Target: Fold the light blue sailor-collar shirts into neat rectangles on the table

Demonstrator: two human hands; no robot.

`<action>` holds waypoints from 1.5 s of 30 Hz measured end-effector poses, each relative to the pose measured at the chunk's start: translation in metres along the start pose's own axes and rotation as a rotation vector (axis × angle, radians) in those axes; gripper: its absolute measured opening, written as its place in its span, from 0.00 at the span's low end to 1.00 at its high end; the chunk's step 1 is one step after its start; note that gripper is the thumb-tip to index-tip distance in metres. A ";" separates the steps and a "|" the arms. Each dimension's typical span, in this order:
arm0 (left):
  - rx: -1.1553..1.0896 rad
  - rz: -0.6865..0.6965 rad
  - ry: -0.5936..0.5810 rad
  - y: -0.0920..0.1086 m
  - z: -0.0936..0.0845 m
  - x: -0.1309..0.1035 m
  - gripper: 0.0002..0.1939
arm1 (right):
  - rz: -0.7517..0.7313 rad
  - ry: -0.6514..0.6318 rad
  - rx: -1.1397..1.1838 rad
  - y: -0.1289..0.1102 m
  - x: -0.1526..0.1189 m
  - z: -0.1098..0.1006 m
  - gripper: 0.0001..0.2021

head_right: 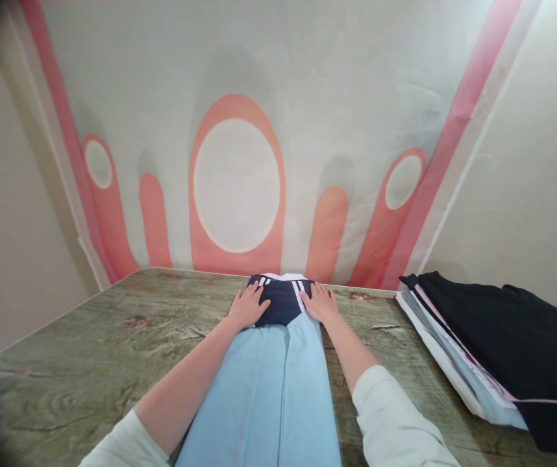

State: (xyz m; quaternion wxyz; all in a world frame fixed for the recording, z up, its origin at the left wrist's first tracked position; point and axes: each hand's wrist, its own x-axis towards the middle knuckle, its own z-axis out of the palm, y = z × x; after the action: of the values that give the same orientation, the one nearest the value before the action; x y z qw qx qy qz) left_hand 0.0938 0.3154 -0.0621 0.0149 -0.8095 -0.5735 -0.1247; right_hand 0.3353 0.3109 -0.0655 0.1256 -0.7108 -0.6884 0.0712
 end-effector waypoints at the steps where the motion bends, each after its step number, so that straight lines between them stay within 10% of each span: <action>1: 0.001 -0.004 0.003 0.000 0.000 0.001 0.31 | 0.009 0.027 0.000 -0.001 -0.002 -0.001 0.35; 5: 0.003 -0.027 0.003 -0.001 0.003 0.009 0.32 | -0.194 0.135 0.005 -0.011 -0.021 -0.006 0.31; 11: -0.016 -0.063 -0.040 0.001 0.004 0.018 0.33 | -0.546 -0.125 0.019 -0.010 -0.060 -0.008 0.29; 19: -0.076 0.082 0.172 0.015 -0.024 -0.008 0.22 | -0.510 -0.064 0.002 0.000 -0.080 -0.013 0.27; 25: -0.059 0.447 -0.035 0.032 -0.027 -0.049 0.24 | -0.638 0.020 0.074 -0.017 -0.093 -0.023 0.25; 38: -0.023 0.431 -0.089 0.031 -0.024 -0.053 0.24 | -0.676 -0.145 0.094 -0.019 -0.123 -0.030 0.26; 45: -0.040 0.450 -0.045 0.030 -0.020 -0.052 0.24 | -0.594 0.072 0.287 -0.027 -0.137 -0.031 0.14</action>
State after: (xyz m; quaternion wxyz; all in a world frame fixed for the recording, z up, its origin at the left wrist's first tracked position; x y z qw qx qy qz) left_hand 0.1016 0.2540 -0.0502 0.0136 -0.9197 -0.3762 -0.1113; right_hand 0.3120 0.1720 -0.0381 0.2639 -0.4561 -0.8437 0.1023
